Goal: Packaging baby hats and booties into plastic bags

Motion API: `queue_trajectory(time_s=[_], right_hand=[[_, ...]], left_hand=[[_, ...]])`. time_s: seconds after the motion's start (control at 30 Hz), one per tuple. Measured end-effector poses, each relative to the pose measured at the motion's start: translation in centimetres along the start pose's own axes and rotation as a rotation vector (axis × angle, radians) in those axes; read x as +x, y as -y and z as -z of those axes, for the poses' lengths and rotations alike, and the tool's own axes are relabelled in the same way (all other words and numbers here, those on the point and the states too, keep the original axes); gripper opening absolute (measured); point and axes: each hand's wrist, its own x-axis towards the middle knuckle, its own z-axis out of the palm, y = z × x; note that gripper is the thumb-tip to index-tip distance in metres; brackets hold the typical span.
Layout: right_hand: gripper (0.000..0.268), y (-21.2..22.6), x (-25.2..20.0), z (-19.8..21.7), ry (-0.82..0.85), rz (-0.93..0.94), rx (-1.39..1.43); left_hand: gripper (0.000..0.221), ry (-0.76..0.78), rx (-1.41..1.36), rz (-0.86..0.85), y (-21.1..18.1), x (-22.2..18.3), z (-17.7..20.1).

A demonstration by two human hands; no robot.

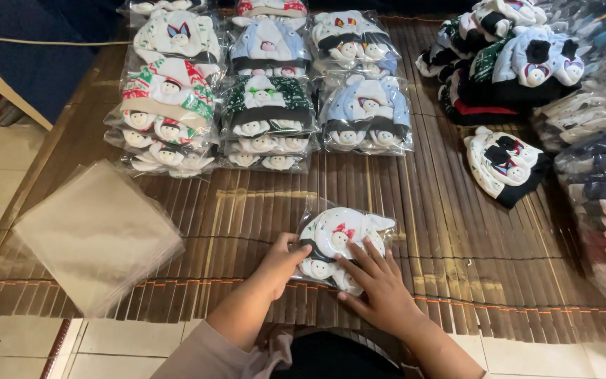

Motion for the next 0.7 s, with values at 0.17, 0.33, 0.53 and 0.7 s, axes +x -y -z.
queue_trajectory(time_s=[0.17, 0.33, 0.53, 0.7], right_hand=[[0.062, -1.0, -2.4, 0.6, -0.186, -0.290, 0.245], [0.035, -4.8, -4.4, 0.5, -0.243, -0.948, 0.787], [0.087, -4.4, -4.0, 3.6, 0.061, -0.945, 1.746], [0.050, -5.6, -2.2, 2.6, 0.007, -0.817, 1.871]], left_hand=[[0.047, 0.023, 0.072, -0.083, -0.5, -1.2, 0.0], [0.051, 0.051, -0.148, -0.153, -0.9, -1.8, -0.6], [0.060, 0.172, -0.350, -0.178, -1.0, -3.4, -1.8], [0.055, 0.237, -0.206, -0.304, 0.6, -2.6, -1.4]])
